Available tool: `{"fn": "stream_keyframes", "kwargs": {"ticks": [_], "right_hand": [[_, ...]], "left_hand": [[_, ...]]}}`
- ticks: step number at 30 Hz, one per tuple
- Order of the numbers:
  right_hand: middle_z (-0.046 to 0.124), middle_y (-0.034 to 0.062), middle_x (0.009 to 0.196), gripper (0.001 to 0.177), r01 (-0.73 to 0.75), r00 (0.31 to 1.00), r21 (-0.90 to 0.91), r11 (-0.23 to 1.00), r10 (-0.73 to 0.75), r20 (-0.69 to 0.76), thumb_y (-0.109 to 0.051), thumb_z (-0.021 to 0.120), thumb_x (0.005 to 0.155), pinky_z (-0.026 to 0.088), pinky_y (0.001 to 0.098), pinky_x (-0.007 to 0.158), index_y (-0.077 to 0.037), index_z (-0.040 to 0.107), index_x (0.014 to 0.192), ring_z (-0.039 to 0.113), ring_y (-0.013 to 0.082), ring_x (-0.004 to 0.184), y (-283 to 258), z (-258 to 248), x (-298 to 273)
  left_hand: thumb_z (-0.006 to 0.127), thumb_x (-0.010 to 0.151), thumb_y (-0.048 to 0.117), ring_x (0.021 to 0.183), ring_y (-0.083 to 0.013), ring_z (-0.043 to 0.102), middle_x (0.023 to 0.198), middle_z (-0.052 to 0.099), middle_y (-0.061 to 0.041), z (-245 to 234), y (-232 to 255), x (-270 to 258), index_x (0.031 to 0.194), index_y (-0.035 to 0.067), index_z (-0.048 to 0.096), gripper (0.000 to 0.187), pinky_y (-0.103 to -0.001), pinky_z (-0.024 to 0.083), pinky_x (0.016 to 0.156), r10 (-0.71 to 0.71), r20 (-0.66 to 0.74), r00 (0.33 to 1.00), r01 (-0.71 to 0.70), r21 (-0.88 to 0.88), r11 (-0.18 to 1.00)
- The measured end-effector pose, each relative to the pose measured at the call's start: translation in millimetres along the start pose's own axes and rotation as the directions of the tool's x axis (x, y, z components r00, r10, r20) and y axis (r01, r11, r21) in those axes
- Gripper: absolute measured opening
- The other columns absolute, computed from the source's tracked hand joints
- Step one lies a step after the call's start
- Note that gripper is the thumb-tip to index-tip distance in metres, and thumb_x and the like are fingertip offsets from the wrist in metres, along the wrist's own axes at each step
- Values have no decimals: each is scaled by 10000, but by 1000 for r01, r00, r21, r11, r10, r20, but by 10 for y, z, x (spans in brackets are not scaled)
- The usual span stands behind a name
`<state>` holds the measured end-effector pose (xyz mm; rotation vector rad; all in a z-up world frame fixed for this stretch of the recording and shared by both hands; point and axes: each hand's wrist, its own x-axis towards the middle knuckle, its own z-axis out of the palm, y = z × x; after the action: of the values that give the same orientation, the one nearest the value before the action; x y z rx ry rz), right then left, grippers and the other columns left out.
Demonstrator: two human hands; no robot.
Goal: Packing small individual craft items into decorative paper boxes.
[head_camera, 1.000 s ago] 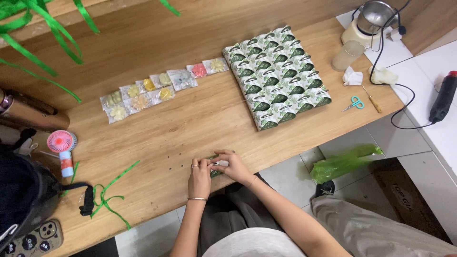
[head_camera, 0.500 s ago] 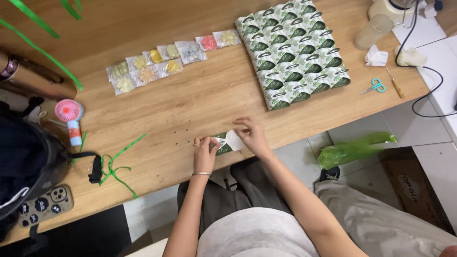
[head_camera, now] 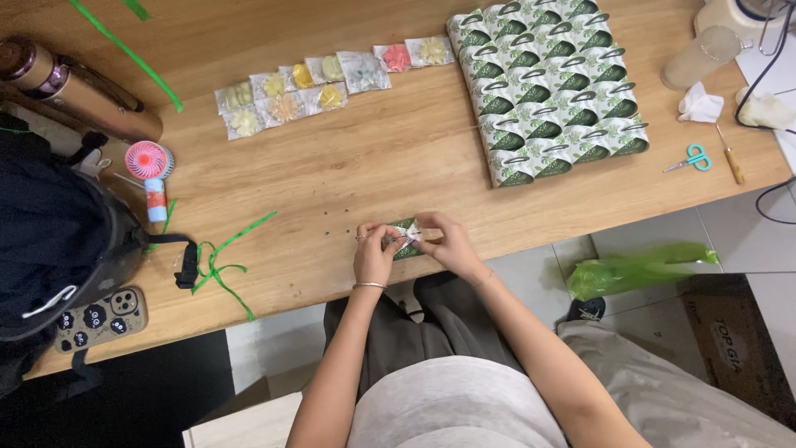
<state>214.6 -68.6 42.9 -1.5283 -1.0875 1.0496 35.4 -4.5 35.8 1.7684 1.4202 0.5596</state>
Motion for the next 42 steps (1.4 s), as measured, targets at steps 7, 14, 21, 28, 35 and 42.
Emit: {"fn": "stream_keyframes", "kwargs": {"ticks": [7,14,21,28,35,42], "right_hand": [[635,170,1338,299,111,993,-265,958,-94,77,-48,774,818,652,331,807,-77,759,1115,733,257,1059,-217,140,-133],[680,130,1290,206,218,975,-264,940,-223,12,-20,667,918,652,315,728,-90,757,1089,735,280,1016,-108,163,-82],[594,200,1235,291,304,942,-598,741,-330,69,-127,730,820,550,483,847,-143,736,1111,603,420,1067,-219,383,-19],[620,139,1171,209,314,923,-814,489,-357,142,-218,686,833,570,474,819,-131,723,1019,580,398,1175,-338,586,-43],[668,88,1171,248,303,948,-824,479,-237,211,-235,681,848,570,480,837,-167,723,1083,556,386,1268,-221,682,115],[588,176,1290,295,335,935,-495,801,-348,69,-150,746,812,489,483,960,-131,683,1099,545,426,1192,-61,277,-30]], "left_hand": [[810,796,153,1049,-318,659,1244,586,-49,83,21,-63,985,163,684,227,-453,553,762,43,-53,998,-38,88,995],[839,740,147,1059,-302,663,1216,597,-56,173,-185,116,962,178,724,251,-444,562,788,-1,-64,998,9,119,993],[865,669,13,964,-243,677,1226,565,-117,408,-902,369,1060,79,715,424,-340,593,832,-20,61,998,29,-146,989],[623,802,-72,1125,-170,641,1367,600,-77,34,-773,278,1358,91,533,586,-361,552,904,-229,347,910,411,-675,613],[537,999,102,1053,-176,664,1273,654,-80,200,-1043,170,1357,60,576,362,-334,582,846,-259,269,928,373,-631,680],[549,1039,139,850,-192,723,1067,705,-108,361,-1672,-48,1220,17,624,231,-293,591,697,-192,239,952,303,-639,707]]}}
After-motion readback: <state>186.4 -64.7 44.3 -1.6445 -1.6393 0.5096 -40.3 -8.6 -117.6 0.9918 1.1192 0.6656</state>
